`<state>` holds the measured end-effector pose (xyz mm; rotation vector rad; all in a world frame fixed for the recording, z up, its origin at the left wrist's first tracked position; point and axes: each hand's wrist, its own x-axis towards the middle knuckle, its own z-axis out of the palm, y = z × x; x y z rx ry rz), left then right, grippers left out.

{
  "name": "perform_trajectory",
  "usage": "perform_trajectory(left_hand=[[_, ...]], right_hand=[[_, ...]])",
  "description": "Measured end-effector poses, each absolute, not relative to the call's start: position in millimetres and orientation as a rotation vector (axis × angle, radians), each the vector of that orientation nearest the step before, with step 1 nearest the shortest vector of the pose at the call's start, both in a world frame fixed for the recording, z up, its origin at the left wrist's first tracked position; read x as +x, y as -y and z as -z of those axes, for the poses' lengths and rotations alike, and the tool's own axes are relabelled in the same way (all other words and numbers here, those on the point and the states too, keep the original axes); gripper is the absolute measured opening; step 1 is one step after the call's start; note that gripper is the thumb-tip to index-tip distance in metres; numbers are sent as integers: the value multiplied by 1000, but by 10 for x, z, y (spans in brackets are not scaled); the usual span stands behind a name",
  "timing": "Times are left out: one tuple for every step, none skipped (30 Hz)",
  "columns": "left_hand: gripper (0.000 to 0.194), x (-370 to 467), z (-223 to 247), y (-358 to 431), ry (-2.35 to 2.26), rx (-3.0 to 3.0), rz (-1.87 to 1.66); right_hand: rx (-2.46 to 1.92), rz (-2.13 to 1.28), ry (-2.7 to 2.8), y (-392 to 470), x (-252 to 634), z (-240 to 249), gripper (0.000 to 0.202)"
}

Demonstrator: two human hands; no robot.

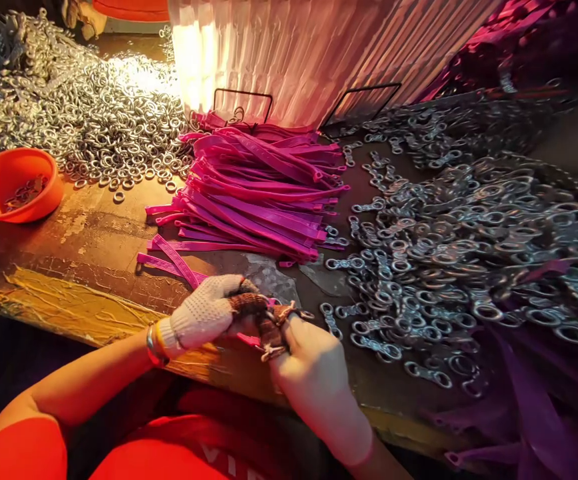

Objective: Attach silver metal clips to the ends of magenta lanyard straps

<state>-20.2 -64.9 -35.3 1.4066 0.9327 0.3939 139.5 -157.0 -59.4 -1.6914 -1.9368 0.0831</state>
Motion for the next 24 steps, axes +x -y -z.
perform_trajectory(left_hand=[[17, -183, 391, 547, -974, 1663, -385], [14, -163, 427, 439, -1032, 1921, -367], [17, -138, 459, 332, -1110, 2147, -330], [23, -105, 483, 236, -1200, 2321, -270], [29, -61, 500, 156, -1281, 2445, -188], [34, -9, 511, 97, -1334, 2530, -99], [36, 49, 517, 58, -1360, 2593, -24], [37, 109, 521, 38, -1365, 2640, 35], [37, 167, 523, 33, -1362, 2679, 74], [38, 218, 524, 38, -1354, 2708, 102], [39, 260, 523, 47, -1345, 2732, 122], [41, 292, 520, 56, -1335, 2755, 136], [43, 316, 514, 63, -1316, 2775, 149], [44, 334, 504, 66, -1285, 2794, 162], [45, 346, 491, 66, -1251, 2804, 174], [45, 356, 477, 64, -1222, 2805, 183], [44, 365, 463, 62, -1202, 2796, 186], [42, 374, 452, 60, -1192, 2781, 183], [41, 383, 444, 59, -1181, 2761, 175], [39, 392, 440, 59, -1168, 2738, 163], [38, 402, 441, 61, -1163, 2707, 155], [37, 411, 446, 65, -1174, 2669, 148], [37, 420, 453, 69, -1194, 2629, 140], [38, 427, 461, 75, -1214, 2593, 133]], right_hand=[[-1714, -112, 1895, 1567, 1442, 624, 21], [-1727, -125, 1853, 1561, 1489, 646, 20], [-1732, -131, 1817, 1548, 1533, 659, 19], [-1732, -138, 1793, 1527, 1568, 665, 20], [-1725, -148, 1786, 1492, 1595, 665, 22], [-1712, -158, 1796, 1439, 1614, 663, 25], [-1695, -165, 1815, 1366, 1628, 661, 27], [-1679, -166, 1833, 1272, 1644, 663, 28], [-1674, -161, 1841, 1158, 1665, 669, 29], [-1692, -151, 1837, 1026, 1697, 679, 28], [-1728, -138, 1820, 883, 1741, 692, 27], [-1778, -123, 1795, 734, 1797, 705, 25], [-1830, -114, 1766, 588, 1863, 716, 23], [-1866, -119, 1738, 452, 1933, 721, 20], [-1879, -143, 1712, 334, 2003, 721, 19], [-1871, -190, 1687, 241, 2066, 713, 18], [-1840, -258, 1658, 177, 2118, 701, 18], [-1795, -338, 1624, 147, 2156, 687, 19], [-1745, -420, 1585, 151, 2177, 676, 21], [-1696, -492, 1546, 188, 2181, 670, 23], [-1655, -546, 1505, 251, 2171, 674, 25], [-1630, -575, 1469, 336, 2148, 688, 27], [-1627, -574, 1447, 433, 2116, 711, 29], [-1651, -540, 1444, 535, 2079, 740, 32]])
